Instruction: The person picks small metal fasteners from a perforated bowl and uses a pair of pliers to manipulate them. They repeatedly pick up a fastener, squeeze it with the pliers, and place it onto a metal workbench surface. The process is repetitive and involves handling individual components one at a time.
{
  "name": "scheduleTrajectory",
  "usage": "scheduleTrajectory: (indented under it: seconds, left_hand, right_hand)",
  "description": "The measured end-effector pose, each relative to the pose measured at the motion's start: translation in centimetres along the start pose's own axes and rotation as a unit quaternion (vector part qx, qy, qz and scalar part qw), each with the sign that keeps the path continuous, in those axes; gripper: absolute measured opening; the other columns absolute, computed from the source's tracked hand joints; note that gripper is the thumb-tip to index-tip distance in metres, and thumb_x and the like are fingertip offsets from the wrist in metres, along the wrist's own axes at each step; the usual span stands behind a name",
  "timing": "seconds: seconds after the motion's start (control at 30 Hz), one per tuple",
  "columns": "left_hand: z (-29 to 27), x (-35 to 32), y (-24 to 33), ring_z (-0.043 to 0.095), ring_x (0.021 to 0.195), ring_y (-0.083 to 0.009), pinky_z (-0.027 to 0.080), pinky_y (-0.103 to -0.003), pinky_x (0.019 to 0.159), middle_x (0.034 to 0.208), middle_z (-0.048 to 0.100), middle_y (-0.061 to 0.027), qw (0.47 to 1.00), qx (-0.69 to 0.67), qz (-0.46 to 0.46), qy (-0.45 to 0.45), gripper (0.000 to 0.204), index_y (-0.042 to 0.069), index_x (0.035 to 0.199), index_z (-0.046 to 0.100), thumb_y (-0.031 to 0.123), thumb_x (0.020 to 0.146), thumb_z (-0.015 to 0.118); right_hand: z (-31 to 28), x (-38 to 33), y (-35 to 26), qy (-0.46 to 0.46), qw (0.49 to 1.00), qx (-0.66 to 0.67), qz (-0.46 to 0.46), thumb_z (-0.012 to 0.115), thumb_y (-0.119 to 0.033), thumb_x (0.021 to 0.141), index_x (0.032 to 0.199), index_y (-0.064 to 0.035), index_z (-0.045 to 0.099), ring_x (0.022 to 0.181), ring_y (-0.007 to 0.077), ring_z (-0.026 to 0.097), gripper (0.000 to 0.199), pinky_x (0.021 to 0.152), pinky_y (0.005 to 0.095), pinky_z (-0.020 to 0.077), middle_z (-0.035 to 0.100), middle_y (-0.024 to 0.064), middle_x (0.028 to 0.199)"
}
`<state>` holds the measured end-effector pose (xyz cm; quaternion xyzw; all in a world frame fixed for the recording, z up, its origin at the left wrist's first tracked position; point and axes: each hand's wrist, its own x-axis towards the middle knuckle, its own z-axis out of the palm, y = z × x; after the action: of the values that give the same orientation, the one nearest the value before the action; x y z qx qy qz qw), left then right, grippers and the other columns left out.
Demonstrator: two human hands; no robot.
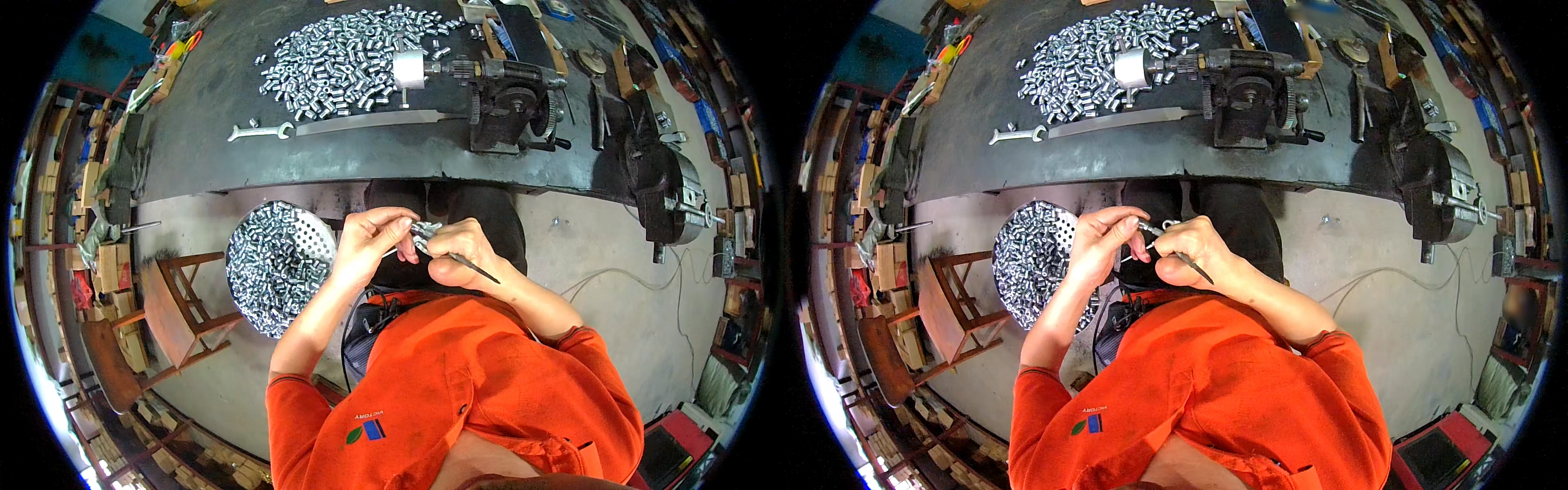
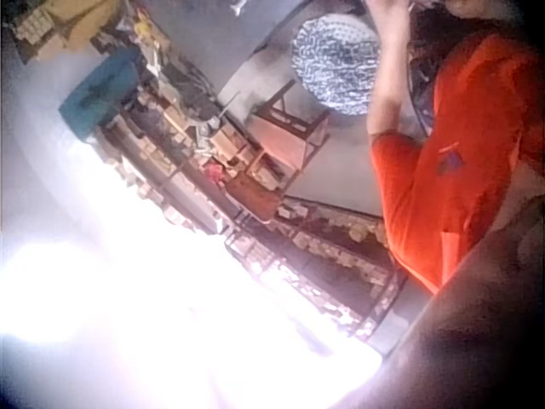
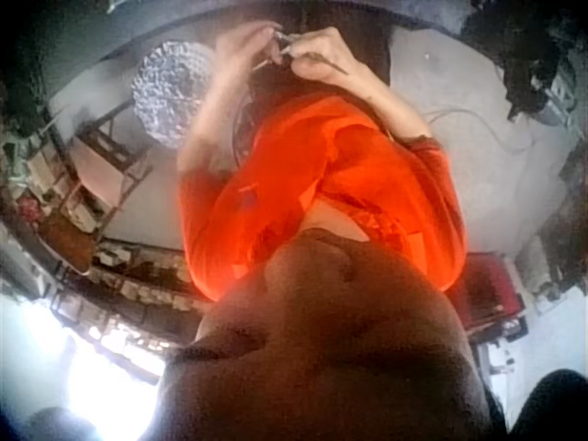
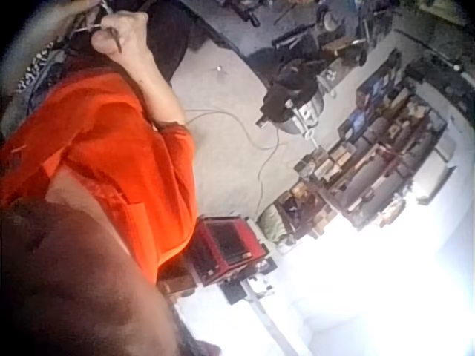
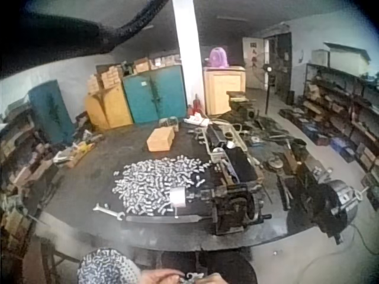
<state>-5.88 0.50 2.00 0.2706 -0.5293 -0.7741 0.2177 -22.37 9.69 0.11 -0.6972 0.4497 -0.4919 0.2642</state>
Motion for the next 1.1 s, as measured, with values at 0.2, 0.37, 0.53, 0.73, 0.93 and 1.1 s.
scheduleTrajectory:
  seconds: [0.2,0.37,0.53,0.73,0.93,1.1]
  left_hand:
    - [0.5,0.3,0.0,0.059,0.053,-0.0161,0.050,-0.027,0.051,0.061,0.059,-0.0094,1.000,0.024,-0.006,0.001,0.025,-0.006,0.094,0.059,0.018,0.091,0.054]
    - [0.8,0.3,-0.3,0.056,0.049,-0.0150,0.049,-0.027,0.048,0.059,0.058,-0.0087,0.999,0.029,-0.011,0.011,0.026,-0.006,0.093,0.059,0.019,0.091,0.054]
    - [2.3,1.2,0.8,0.056,0.050,-0.0121,0.046,-0.024,0.046,0.059,0.058,-0.0060,0.989,0.149,-0.024,-0.005,0.020,-0.006,0.092,0.060,0.013,0.092,0.051]
    - [4.1,4.3,3.0,0.056,0.049,-0.0122,0.046,-0.023,0.047,0.058,0.057,-0.0057,0.984,0.136,0.110,0.013,0.018,-0.005,0.095,0.060,0.010,0.091,0.051]
    - [12.7,9.1,6.8,0.058,0.052,-0.0102,0.044,-0.023,0.050,0.069,0.063,-0.0076,0.840,0.441,0.263,-0.174,0.013,-0.004,0.092,0.064,0.004,0.080,0.061]
    - [22.0,18.2,6.4,0.057,0.053,-0.0096,0.044,-0.026,0.050,0.062,0.060,-0.0061,0.811,0.482,0.219,-0.251,0.018,-0.003,0.093,0.063,0.010,0.080,0.063]
  right_hand:
    - [0.8,-0.2,0.6,0.024,0.999,0.046,0.002,0.058,-0.013,0.063,0.054,-0.0029,0.042,0.044,0.0285,0.047,0.021,0.042,0.0362,0.0356,0.042,0.0112,0.050]
    - [0.3,-0.2,0.3,0.016,0.997,0.067,0.029,0.056,-0.014,0.066,0.054,-0.0029,0.041,0.044,0.0271,0.046,0.022,0.043,0.0352,0.0353,0.042,0.0112,0.050]
    - [0.9,-2.4,2.1,0.065,0.951,0.283,0.110,0.053,-0.009,0.065,0.052,-0.0037,0.035,0.044,0.0110,0.032,0.023,0.043,0.0316,0.0263,0.030,0.0050,0.049]
    - [-3.4,-5.8,-0.4,0.192,0.782,0.558,0.199,0.057,-0.016,0.065,0.045,-0.0060,0.029,0.038,0.0112,0.026,0.035,0.039,0.0274,0.0207,0.026,0.0012,0.045]
    - [-6.1,-10.6,-1.0,0.217,0.845,0.452,0.186,0.047,-0.005,0.063,0.043,-0.0053,0.035,0.040,0.0058,0.031,0.023,0.039,0.0249,0.0239,0.037,-0.0007,0.043]
    - [-6.7,-12.5,-0.9,0.253,0.846,0.437,0.170,0.049,-0.005,0.069,0.045,-0.0071,0.033,0.042,0.0053,0.032,0.028,0.040,0.0238,0.0233,0.037,-0.0022,0.044]
